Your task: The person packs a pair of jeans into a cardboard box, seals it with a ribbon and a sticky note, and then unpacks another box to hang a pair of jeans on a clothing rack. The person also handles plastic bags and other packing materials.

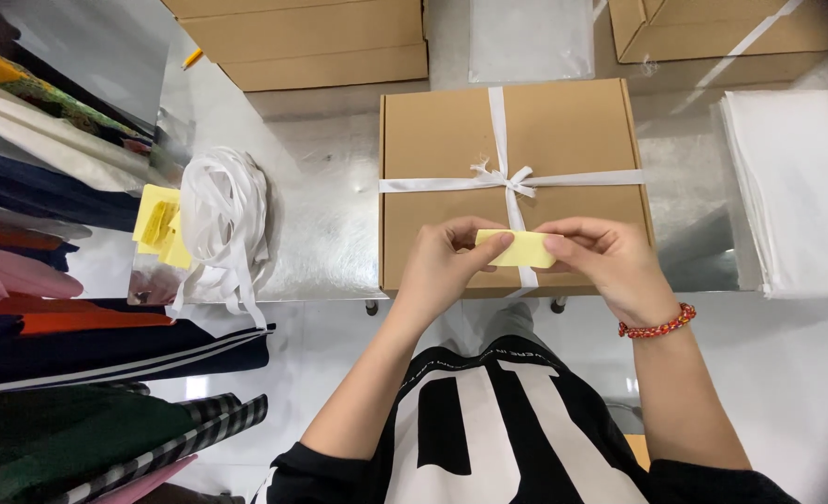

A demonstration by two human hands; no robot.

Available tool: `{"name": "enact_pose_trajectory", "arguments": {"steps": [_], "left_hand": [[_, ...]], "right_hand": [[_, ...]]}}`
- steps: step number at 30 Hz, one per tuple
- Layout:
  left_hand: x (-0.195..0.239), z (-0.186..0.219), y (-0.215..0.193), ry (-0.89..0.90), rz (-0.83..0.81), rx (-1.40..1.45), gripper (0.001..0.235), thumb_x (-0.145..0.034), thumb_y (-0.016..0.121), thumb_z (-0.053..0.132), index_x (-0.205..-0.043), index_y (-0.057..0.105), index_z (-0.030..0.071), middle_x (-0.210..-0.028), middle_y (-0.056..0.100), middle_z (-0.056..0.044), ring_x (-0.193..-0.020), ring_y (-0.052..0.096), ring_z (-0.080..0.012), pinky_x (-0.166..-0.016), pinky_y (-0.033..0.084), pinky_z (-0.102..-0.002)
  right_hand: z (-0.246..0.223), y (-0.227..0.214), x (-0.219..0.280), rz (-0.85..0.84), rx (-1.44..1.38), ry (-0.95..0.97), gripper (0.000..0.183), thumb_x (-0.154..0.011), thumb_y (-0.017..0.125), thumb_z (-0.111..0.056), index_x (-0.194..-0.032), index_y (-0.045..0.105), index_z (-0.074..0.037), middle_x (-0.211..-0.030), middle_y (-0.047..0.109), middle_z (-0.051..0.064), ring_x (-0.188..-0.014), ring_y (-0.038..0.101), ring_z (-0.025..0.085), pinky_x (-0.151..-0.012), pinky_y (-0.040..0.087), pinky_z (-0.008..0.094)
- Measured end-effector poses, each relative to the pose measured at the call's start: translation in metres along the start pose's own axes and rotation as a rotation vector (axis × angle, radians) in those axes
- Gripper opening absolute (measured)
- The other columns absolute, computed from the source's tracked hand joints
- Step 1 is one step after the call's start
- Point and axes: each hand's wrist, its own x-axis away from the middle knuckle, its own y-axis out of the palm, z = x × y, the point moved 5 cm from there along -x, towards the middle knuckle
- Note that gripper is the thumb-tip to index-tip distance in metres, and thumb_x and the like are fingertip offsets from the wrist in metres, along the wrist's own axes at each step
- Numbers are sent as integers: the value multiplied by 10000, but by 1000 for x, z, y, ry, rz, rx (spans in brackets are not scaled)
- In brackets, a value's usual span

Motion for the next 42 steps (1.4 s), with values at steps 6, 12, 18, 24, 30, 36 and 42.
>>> {"name": "enact_pose_trajectory", "arguments": {"steps": [6, 12, 18, 24, 30, 36, 42], "left_hand": [[0, -3, -2, 12, -16, -5, 253, -934, 808, 140, -1138, 807, -9, -882, 762, -207, -861, 705, -179, -759, 693, -282], [9, -2, -18, 10, 39, -80, 209, -924, 813, 192, -1086, 827, 60, -804, 729, -140, -827, 721, -158, -730, 697, -282], [29, -14, -54, 99, 144, -169, 135, -934, 820, 213, -1010, 840, 103, -743, 738, -96, -787, 674, -120, -711, 653, -258], [51, -23, -87, 117, 247, -190, 129, -915, 839, 218, -992, 845, 114, -720, 756, -104, -758, 663, -136, -692, 646, -281], [66, -25, -117, 94, 347, -215, 127, -967, 789, 233, -1056, 859, 175, -768, 808, -86, -753, 708, -135, -701, 630, -317], [77, -34, -132, 143, 606, -348, 132, -984, 776, 210, -1095, 848, 203, -832, 823, -93, -818, 811, -250, -722, 653, -338], [112, -28, -176, 94, 768, -316, 118, -948, 807, 183, -1057, 851, 184, -804, 815, -117, -744, 780, -242, -675, 648, -325]], "right_hand": [[-4, 9, -10, -53, 144, -75, 323, -990, 749, -193, -1225, 777, 27, -1030, 788, 144, -927, 702, 173, -850, 624, 336], [-7, 30, -18, -115, 366, -181, 108, -947, 821, -109, -1043, 831, -61, -862, 800, 70, -803, 587, 83, -657, 490, 209], [-13, 70, -16, -215, 322, -138, 107, -920, 829, -61, -1020, 843, -24, -820, 793, 96, -775, 600, 107, -695, 540, 252], [-7, 100, -21, -348, 306, -95, 107, -918, 811, -32, -1020, 831, -7, -834, 784, 88, -801, 639, 119, -738, 561, 270], [-4, 133, -49, -430, 373, -61, 134, -903, 850, -74, -1010, 839, 6, -822, 794, 120, -776, 686, 131, -782, 599, 273], [1, 176, -90, -574, 418, -77, 138, -886, 866, -53, -998, 837, 21, -809, 790, 133, -742, 699, 142, -750, 620, 294], [-20, 252, -92, -772, 452, -115, 130, -865, 883, -42, -988, 852, -16, -772, 792, 119, -728, 703, 122, -759, 613, 285]]}}
